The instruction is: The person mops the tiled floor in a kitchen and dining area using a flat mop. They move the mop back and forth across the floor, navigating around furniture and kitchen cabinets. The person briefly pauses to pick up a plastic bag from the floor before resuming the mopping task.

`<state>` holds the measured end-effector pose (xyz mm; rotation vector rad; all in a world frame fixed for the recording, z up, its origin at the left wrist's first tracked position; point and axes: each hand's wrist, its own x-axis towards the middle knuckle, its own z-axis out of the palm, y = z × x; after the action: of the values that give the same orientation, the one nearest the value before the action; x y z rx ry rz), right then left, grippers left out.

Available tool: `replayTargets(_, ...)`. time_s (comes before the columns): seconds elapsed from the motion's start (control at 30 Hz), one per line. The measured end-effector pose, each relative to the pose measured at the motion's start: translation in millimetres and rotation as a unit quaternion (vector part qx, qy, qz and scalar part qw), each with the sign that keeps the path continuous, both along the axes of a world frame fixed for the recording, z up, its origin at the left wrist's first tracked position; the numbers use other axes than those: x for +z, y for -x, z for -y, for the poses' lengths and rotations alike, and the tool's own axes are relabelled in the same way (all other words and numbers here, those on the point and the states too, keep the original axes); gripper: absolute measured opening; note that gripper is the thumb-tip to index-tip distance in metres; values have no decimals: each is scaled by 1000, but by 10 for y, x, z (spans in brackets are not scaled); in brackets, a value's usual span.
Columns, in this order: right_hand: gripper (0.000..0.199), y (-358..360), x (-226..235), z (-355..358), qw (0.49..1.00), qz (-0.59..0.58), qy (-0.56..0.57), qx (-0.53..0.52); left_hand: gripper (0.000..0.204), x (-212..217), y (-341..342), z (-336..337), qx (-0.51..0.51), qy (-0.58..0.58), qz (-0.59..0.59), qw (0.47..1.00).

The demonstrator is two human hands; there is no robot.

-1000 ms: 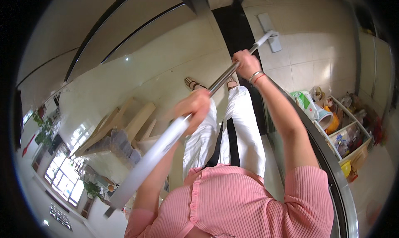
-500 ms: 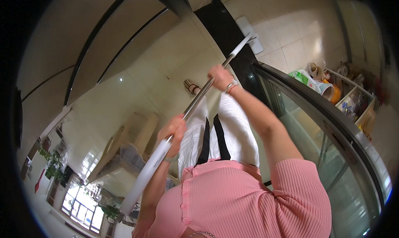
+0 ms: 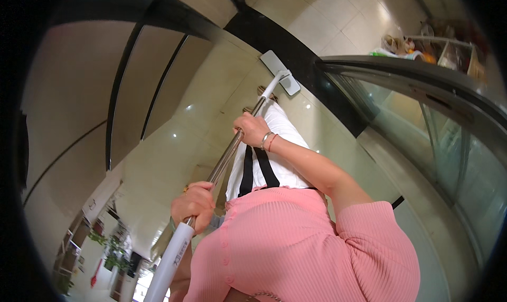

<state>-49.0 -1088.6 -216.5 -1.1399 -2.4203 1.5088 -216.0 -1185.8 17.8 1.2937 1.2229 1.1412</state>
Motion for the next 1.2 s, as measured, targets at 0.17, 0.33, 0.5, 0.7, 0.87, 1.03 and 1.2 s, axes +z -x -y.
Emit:
replayTargets(0.17,26,-510,278,137,986,24,37,-163,18,31,-191,-405,-87,6,87,992)
replayTargets(0.33,28,-1364,-28,375,951,9,-20,-309,25,-443,-760,-959,-214,24,145,966)
replayTargets(0.5,26,-2286,-650,716,887,110,-120,-433,29,-1179,-1644,-1184,-396,9,119,910)
replayTargets(0.7,19,-2732,-1458,907,810,-67,93,-575,34,-1468,-1975,-1172,-439,-20,120,890)
replayTargets(0.87,19,-2035,-1384,663,722,-299,233,-579,33,-1189,-1388,-1308,-402,-33,51,913)
replayTargets(1.03,19,-933,-1057,257,880,-118,-62,-456,31,-661,-541,-1302,-348,-13,-3,937)
replayTargets(1.2,17,8,-720,61,923,-115,-147,-336,32,-251,211,-1038,-222,-7,-26,975)
